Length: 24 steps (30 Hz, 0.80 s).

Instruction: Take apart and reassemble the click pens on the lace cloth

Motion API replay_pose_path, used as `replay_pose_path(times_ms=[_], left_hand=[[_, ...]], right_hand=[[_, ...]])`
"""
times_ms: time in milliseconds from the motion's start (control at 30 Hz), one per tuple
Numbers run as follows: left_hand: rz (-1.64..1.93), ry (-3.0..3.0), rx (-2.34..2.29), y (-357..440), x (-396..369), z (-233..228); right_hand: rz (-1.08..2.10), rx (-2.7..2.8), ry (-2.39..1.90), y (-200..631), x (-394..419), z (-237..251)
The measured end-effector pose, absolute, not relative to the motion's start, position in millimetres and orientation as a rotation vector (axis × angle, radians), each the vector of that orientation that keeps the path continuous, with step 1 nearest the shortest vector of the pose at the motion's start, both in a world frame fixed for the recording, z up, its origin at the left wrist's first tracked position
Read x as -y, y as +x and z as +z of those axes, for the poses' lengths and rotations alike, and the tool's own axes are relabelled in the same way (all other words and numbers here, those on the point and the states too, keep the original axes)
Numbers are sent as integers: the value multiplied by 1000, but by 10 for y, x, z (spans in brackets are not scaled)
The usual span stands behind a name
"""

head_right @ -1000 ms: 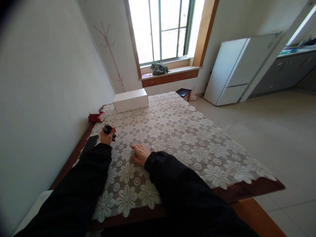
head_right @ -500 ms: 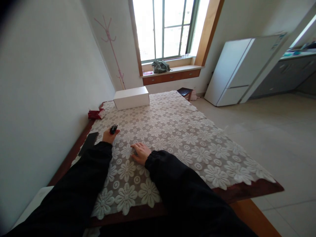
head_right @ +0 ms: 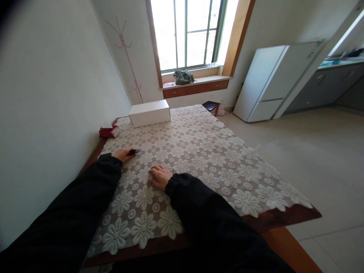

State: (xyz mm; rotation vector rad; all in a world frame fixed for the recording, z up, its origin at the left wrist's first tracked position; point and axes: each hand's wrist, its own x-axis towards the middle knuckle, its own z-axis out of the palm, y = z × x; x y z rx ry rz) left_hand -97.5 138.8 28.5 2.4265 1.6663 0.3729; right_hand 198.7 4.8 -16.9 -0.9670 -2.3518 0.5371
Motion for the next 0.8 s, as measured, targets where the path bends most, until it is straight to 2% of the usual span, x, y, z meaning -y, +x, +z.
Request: replay_pose_path(times_ms=[100,433,800], left_hand=[[233,2527,-1607,-1038,-1409,304],[311,2561,-1627,-991,-1139,82],[131,2594,-1739,-963,-1042,-23]], right_hand=[[530,2358,-959,1990,-53,-176],[539,2354,-947,1987,-62,-179],[519,2359,-947,1988,-54,-188]])
